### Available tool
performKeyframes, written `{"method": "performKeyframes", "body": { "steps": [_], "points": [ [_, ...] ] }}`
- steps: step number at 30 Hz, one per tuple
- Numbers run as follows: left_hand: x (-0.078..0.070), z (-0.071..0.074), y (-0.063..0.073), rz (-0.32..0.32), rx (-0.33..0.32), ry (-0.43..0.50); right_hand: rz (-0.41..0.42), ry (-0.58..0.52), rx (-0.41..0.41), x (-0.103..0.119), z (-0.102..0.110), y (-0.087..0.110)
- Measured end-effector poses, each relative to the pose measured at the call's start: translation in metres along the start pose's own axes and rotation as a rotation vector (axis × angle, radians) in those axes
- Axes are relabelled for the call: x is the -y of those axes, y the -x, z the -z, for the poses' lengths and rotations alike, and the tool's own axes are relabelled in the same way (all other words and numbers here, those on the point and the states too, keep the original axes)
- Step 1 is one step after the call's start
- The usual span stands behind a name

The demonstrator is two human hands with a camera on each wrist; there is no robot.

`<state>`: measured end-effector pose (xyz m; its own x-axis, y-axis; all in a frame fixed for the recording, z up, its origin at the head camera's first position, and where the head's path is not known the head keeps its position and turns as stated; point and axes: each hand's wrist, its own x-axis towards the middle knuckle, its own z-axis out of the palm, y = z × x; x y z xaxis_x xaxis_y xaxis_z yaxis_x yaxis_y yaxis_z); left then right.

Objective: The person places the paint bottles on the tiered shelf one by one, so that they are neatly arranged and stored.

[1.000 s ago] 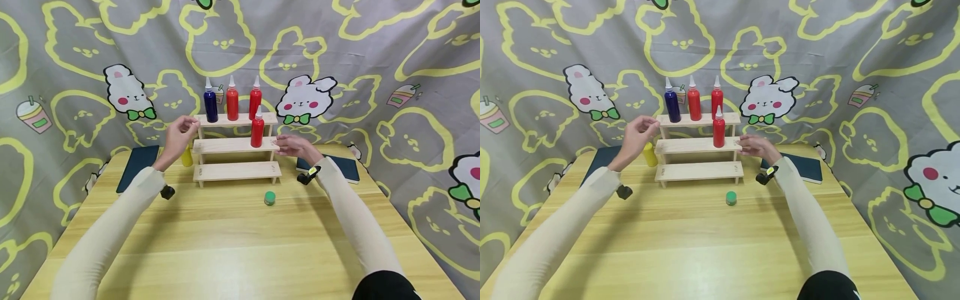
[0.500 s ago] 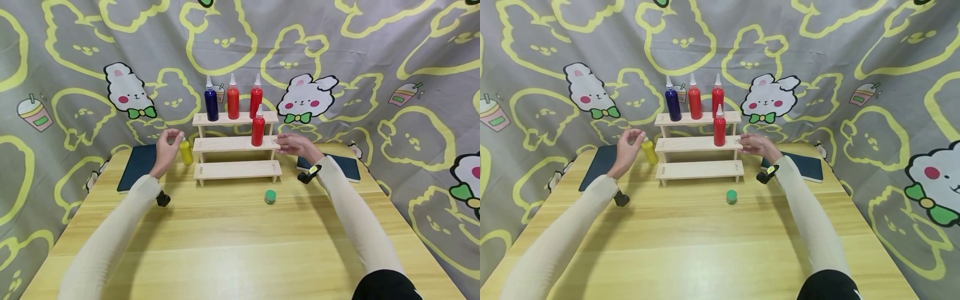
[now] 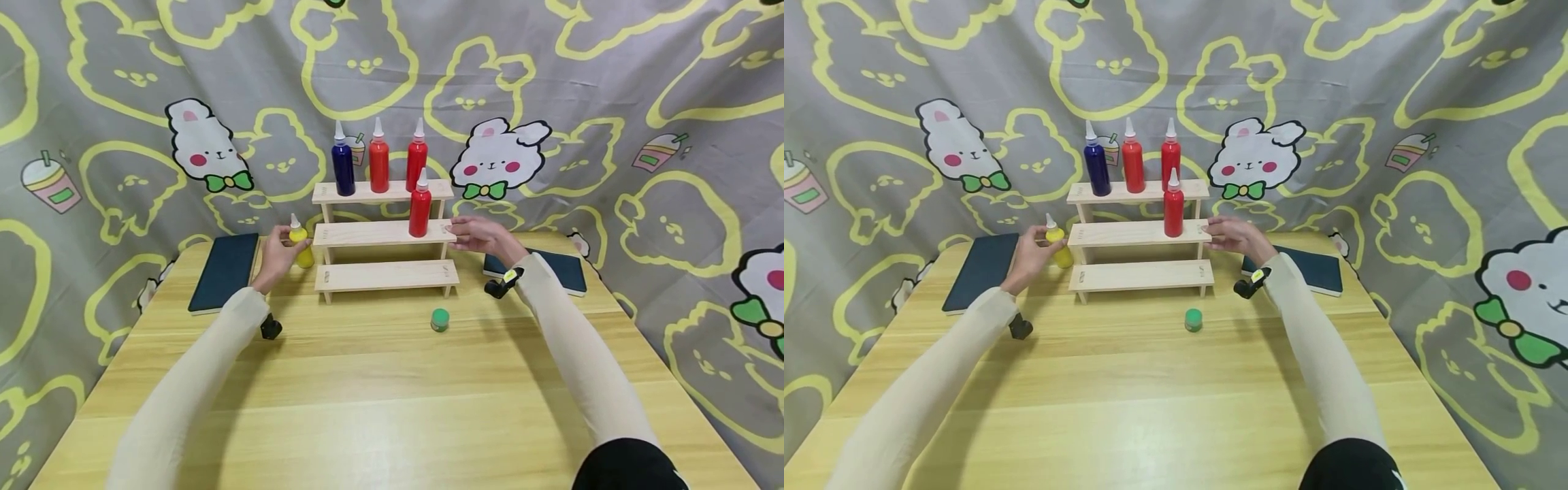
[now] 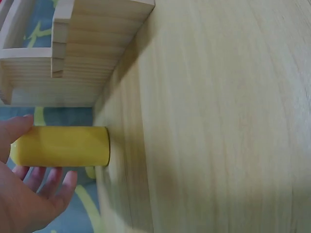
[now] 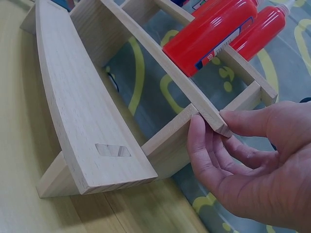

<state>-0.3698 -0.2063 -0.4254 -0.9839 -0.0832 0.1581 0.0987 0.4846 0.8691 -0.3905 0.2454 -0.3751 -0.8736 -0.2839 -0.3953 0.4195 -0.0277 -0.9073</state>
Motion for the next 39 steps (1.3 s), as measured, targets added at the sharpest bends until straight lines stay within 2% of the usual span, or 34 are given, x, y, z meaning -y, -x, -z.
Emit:
{"method": "performKeyframes", "body": {
  "steps": [6,10,13,18,21,25,31,35,39],
  "points": [
    [0.001,0.004,0.005,-0.031,-0.014,0.004,-0.002,-0.008,0.002,-0.001,-0.002,-0.001],
    [-0.004,0.012,0.007,-0.072,-0.070,0.011,0.000,-0.009,0.012,-0.002,-0.001,-0.002],
    [-0.018,0.019,0.006,-0.133,-0.142,0.040,0.004,-0.006,0.012,-0.003,-0.001,-0.002],
    [-0.054,0.028,0.005,-0.254,-0.216,0.138,0.004,-0.014,0.013,-0.003,0.002,-0.002],
    [-0.072,0.028,0.007,-0.303,-0.192,0.174,0.002,-0.008,0.011,-0.003,0.002,-0.002],
    [-0.087,0.018,0.011,-0.329,-0.101,0.181,0.003,0.010,0.006,-0.002,0.003,-0.001],
    [-0.090,-0.012,0.010,-0.329,0.020,0.172,0.017,0.003,0.006,-0.004,0.003,-0.002],
    [-0.090,-0.028,0.006,-0.308,0.056,0.176,0.024,0.000,0.015,-0.008,0.000,-0.004],
    [-0.095,-0.038,0.002,-0.313,0.094,0.177,0.026,-0.002,0.013,-0.009,-0.001,-0.005]
  ]
}}
